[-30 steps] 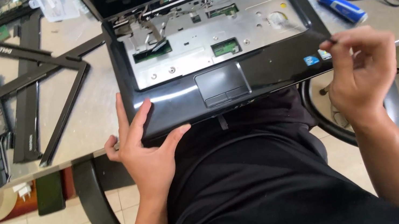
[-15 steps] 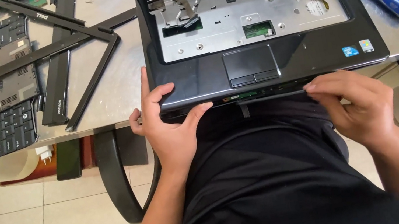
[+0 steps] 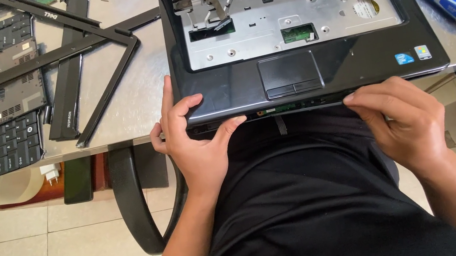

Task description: Connecting internal ribbon cables and snapping the top casing onto a laptop during reassembly.

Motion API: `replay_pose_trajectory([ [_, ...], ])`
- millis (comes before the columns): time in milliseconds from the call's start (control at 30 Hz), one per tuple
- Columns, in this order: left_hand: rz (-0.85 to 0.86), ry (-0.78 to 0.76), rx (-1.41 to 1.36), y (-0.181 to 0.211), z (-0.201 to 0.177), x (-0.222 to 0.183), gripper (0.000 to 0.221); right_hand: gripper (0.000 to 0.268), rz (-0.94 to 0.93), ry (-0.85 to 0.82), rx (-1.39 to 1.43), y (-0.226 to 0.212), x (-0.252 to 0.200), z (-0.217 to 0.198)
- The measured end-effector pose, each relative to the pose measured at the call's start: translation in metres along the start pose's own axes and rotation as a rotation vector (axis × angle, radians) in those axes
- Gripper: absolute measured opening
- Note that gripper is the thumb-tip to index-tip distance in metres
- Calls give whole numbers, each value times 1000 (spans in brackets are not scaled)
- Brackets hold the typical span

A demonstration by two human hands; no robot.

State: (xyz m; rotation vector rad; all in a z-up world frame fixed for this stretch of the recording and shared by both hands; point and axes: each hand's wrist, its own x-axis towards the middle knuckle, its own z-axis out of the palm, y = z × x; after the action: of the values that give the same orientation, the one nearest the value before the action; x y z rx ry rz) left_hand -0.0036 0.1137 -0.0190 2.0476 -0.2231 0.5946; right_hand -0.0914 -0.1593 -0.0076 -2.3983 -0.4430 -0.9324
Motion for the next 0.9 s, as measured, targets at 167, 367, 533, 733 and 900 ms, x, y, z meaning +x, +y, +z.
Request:
replay_pose_trajectory([
  [167,-2,1,1,2,0,0,60,11,-79,70,-107,7,-7,5],
  [367,-24,16,8,6,0,1,59,15,-130,130,-156,5,-7,10],
  [533,-34,15,5,7,0,3,60,20,-144,226,-260,15,-18,27],
  [733,-35,15,6,5,0,2,61,31,-81,277,-297,16,-20,36],
  [900,-31,12,2,5,1,3,60,20,-68,272,-324,17,-21,40],
])
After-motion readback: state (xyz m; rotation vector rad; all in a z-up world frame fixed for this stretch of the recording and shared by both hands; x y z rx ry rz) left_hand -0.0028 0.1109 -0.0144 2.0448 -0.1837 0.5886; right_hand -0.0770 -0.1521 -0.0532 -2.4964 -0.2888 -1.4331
